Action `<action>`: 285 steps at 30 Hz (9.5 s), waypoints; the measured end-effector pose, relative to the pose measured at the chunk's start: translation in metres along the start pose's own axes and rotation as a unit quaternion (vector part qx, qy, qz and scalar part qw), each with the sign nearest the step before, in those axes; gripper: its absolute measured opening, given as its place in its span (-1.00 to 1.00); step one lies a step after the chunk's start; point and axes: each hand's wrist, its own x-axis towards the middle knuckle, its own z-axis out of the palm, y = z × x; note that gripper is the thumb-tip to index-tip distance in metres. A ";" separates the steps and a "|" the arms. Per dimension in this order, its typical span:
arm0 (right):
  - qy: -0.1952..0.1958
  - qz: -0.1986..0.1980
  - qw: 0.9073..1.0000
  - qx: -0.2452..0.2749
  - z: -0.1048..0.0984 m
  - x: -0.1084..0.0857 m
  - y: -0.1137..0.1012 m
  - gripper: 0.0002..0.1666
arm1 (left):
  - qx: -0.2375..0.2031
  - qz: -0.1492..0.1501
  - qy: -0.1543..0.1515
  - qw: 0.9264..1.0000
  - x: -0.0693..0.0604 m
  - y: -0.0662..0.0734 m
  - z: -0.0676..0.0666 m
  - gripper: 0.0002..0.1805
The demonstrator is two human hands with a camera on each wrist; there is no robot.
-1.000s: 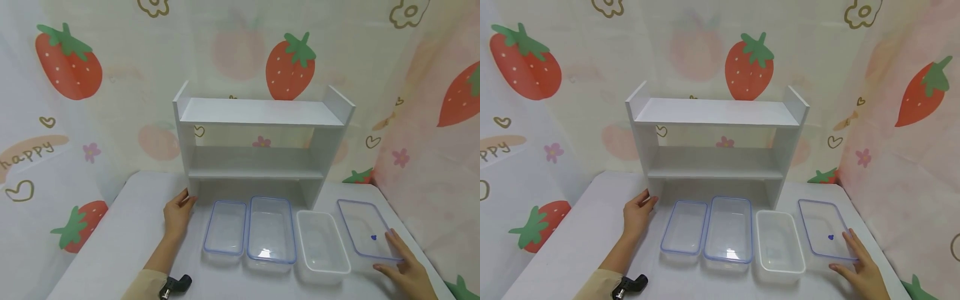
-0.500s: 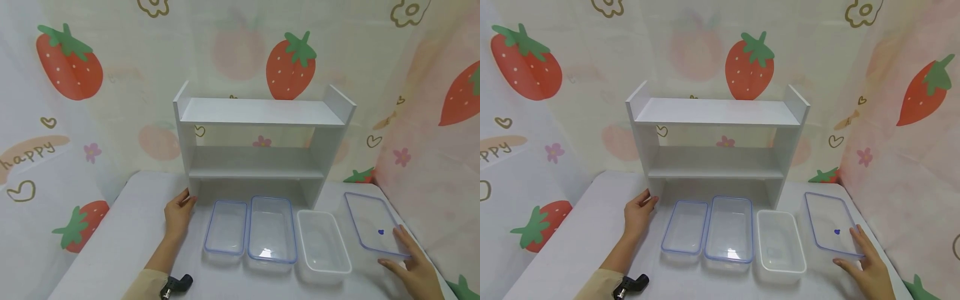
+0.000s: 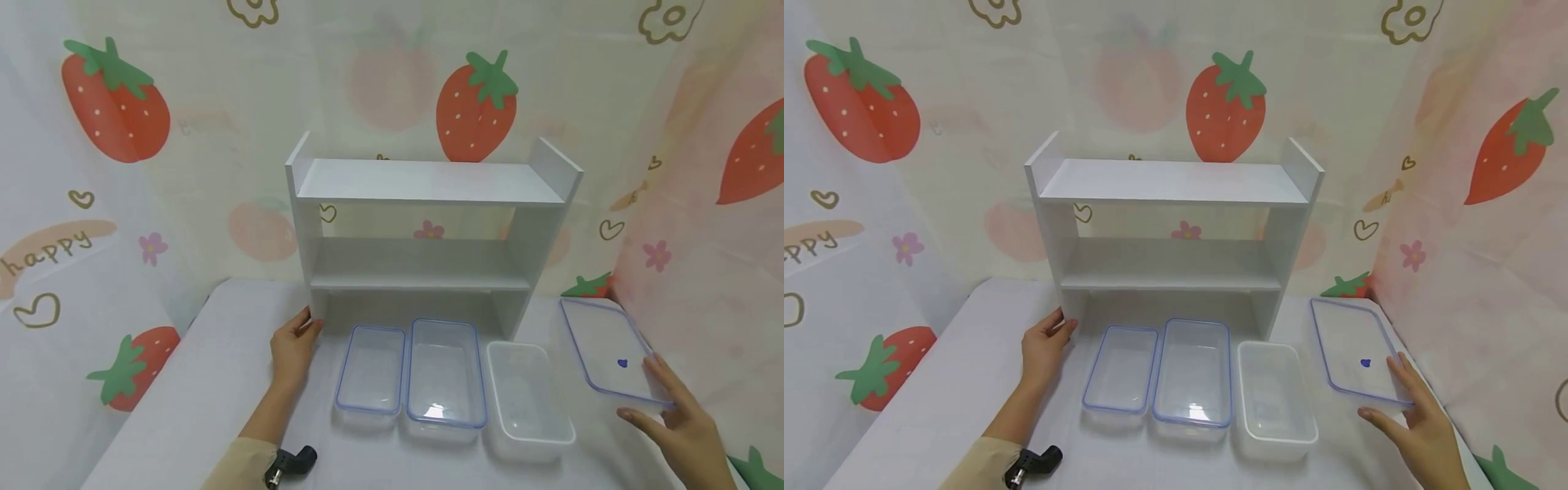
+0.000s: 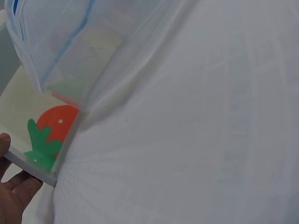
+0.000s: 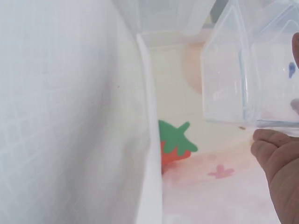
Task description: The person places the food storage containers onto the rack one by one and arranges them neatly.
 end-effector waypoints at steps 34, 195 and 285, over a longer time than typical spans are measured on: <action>0.004 -0.009 1.000 0.017 -0.013 0.008 -0.081 0.07 | 0.018 0.024 0.000 1.000 0.002 -0.007 -0.001 -0.47; -0.024 -0.124 0.983 0.132 0.083 0.145 -0.367 0.12 | 0.011 0.024 0.017 1.000 0.004 -0.004 0.001 -0.51; -0.049 -0.152 0.977 0.138 0.176 0.192 -0.405 0.14 | 0.006 0.013 -0.011 1.000 0.002 -0.004 -0.001 -0.48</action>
